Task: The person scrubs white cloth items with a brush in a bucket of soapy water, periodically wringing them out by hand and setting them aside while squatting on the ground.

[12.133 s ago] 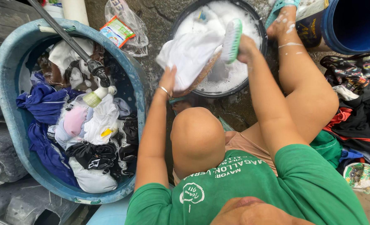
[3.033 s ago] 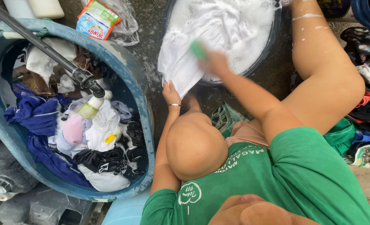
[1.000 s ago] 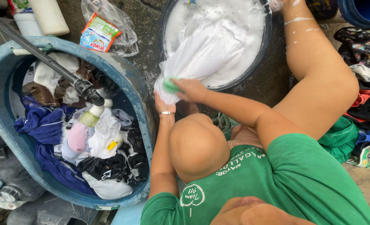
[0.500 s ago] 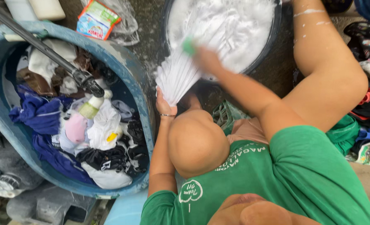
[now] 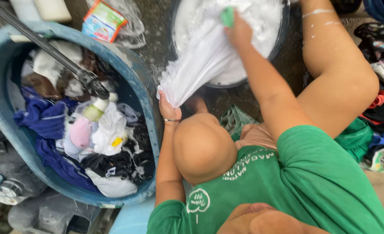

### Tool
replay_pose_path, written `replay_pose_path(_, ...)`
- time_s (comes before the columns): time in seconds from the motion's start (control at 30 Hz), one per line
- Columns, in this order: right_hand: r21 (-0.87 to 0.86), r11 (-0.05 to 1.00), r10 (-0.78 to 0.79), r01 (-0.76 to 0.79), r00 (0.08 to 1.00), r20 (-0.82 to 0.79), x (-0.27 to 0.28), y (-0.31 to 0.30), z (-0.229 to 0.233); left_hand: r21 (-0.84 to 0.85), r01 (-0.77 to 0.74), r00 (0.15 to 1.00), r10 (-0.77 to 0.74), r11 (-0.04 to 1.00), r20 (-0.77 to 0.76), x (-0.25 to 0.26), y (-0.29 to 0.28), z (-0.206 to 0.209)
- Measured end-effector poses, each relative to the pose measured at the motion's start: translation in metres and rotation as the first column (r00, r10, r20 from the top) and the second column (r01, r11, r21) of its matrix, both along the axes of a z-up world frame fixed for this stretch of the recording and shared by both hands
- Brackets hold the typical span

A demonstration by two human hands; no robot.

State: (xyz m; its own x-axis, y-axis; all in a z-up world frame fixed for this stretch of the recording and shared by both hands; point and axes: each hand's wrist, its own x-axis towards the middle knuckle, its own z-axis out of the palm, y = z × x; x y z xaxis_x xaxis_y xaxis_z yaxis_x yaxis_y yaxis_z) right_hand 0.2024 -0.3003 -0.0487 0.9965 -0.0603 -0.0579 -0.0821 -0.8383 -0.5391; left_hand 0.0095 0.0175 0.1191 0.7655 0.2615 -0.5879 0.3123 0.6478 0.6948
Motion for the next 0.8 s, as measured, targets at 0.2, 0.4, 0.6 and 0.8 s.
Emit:
replay_pose_path(0.2,0.878,0.143,0.164,0.457,0.864,-0.477,0.055,-0.091,0.061,-0.309,0.206,0.959,-0.129,0.929,0.251,0.073,-0.028,0.058)
replay_pose_path(0.4,0.892,-0.118,0.403,0.436,0.842,-0.359,0.053,-0.032,0.208,-0.41,0.647,0.762,-0.519,0.643,0.387,0.116,-0.046,0.097)
replay_pose_path(0.6,0.955,-0.12,0.446,0.271,0.874,-0.192,0.044,-0.034,0.253,-0.136,0.753,0.645,-0.682,0.644,0.343,0.121,-0.02,0.112)
replay_pose_path(0.8,0.898,0.254,0.361,0.359,0.826,-0.433,0.017,-0.074,0.16,0.345,0.672,0.692,-0.721,0.655,0.021,0.09,-0.012,-0.002)
